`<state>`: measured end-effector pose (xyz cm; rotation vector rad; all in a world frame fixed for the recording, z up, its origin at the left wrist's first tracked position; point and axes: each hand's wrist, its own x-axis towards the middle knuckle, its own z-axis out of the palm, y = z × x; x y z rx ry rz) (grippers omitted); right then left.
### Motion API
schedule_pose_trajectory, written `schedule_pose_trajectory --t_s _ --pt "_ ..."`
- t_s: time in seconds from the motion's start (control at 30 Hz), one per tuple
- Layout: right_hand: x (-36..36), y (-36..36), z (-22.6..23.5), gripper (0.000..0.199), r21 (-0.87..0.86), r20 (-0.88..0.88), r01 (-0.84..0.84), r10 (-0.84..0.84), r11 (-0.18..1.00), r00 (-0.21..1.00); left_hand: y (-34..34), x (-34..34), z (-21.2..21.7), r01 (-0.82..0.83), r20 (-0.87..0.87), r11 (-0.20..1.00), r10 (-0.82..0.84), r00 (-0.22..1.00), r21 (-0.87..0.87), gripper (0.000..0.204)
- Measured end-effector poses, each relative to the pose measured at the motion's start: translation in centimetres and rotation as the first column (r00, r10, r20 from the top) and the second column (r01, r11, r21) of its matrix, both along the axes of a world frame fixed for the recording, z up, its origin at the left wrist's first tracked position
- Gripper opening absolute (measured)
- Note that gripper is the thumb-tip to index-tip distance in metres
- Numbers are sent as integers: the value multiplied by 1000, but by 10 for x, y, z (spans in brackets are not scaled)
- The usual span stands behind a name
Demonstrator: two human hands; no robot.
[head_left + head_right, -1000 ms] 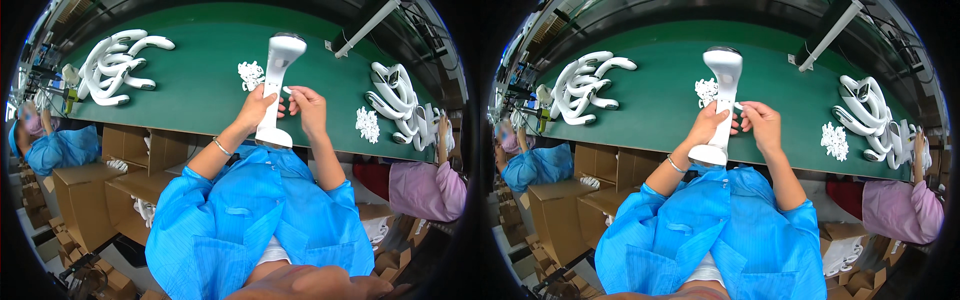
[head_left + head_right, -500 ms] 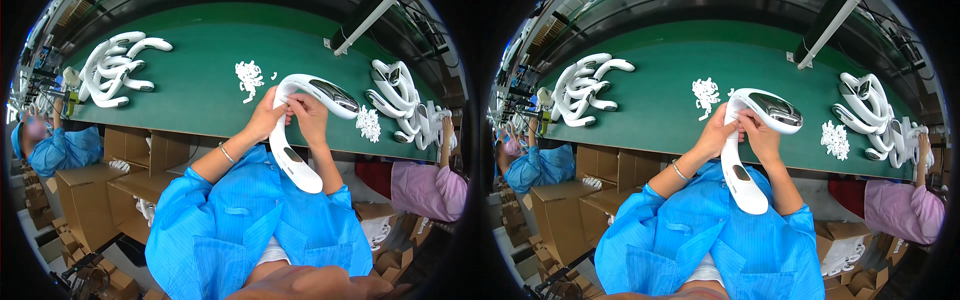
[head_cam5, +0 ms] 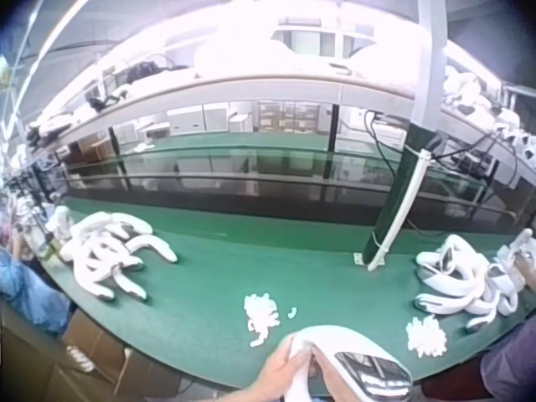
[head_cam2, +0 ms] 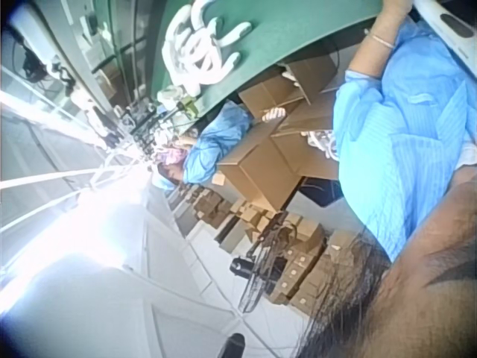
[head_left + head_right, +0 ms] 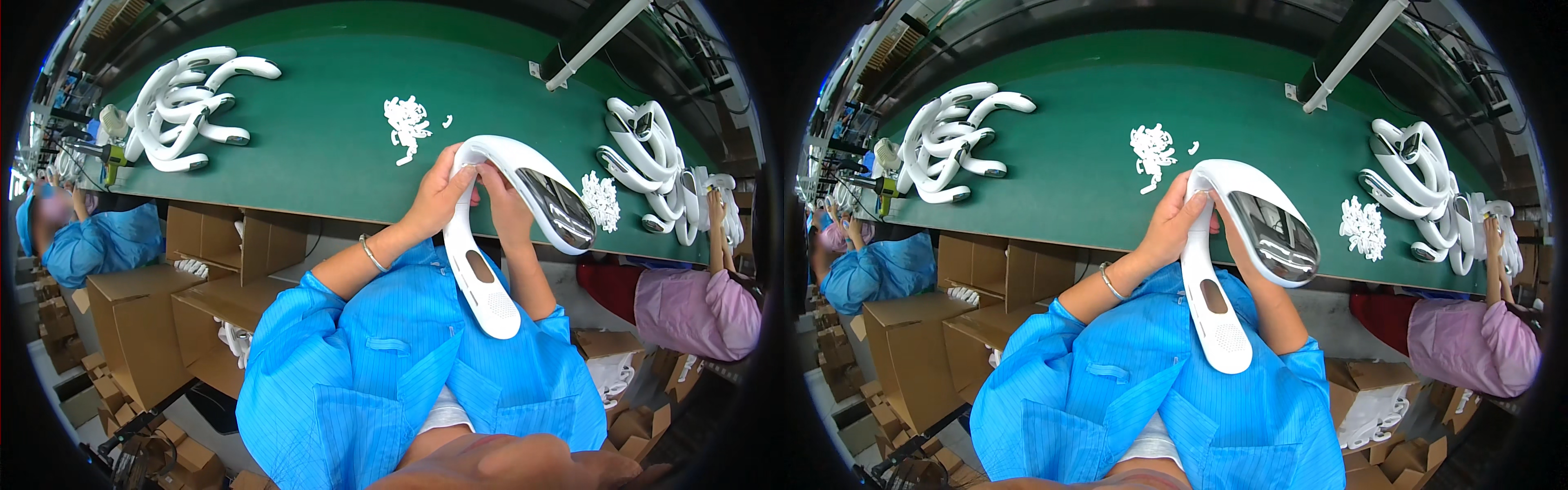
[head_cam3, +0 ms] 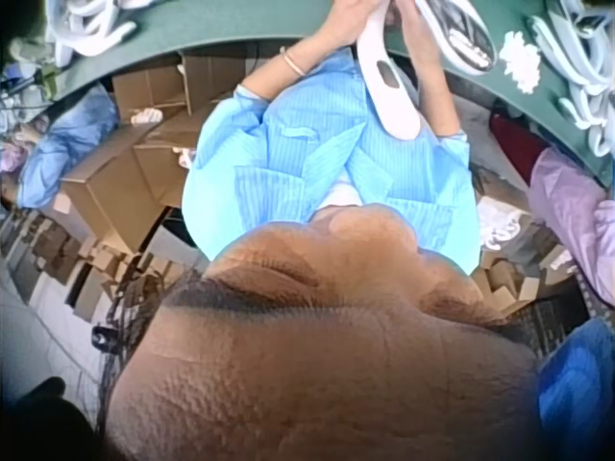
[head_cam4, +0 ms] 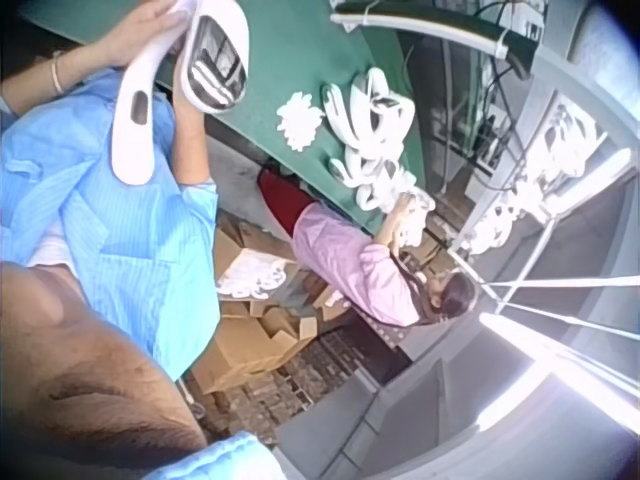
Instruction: The recorder is assembling white handheld massagers by inserting small rubber or plastic components into pre-molded slots.
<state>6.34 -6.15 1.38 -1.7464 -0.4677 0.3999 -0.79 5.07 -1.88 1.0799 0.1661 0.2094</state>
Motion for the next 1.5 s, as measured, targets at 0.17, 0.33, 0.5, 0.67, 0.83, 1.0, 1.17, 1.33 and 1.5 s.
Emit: schedule_pose_trajectory --t_s 0.17,0.33,0.5,0.67,0.83,1.0,1.17,1.33,1.5 --pt "8 -15 -55 17 147 113 -52 35 988 993 -10 0 8 -80 75 997 79 994 -3 36" --pt "2 -15 -61 21 391 -432 170 18 905 901 -10 -1 12 -100 88 995 97 991 22 36" --pt "5 -1 -36 17 168 185 -19 -12 986 983 -8 2 12 -87 26 994 89 996 -63 31" --pt "2 7 -20 26 288 -154 30 16 957 988 -9 6 16 -38 -113 916 -8 994 -399 23" --pt "9 8 -13 33 3 705 5 -5 1000 710 -10 10 -6 -111 -67 911 92 994 -397 25" --pt "6 11 0 25 -146 779 -58 150 988 609 -10 11 -8 -191 -22 926 195 981 -327 34" --pt "-1 -6 13 26 -144 374 -248 285 958 883 -8 6 -8 -131 -65 964 119 991 -230 40" --pt "0 -11 10 11 210 -256 -53 108 976 961 -10 4 1 -71 -102 939 39 994 -338 40" --pt "-6 -2 -2 7 266 -273 124 -48 956 961 -17 3 -2 -76 -81 917 48 996 -391 36"
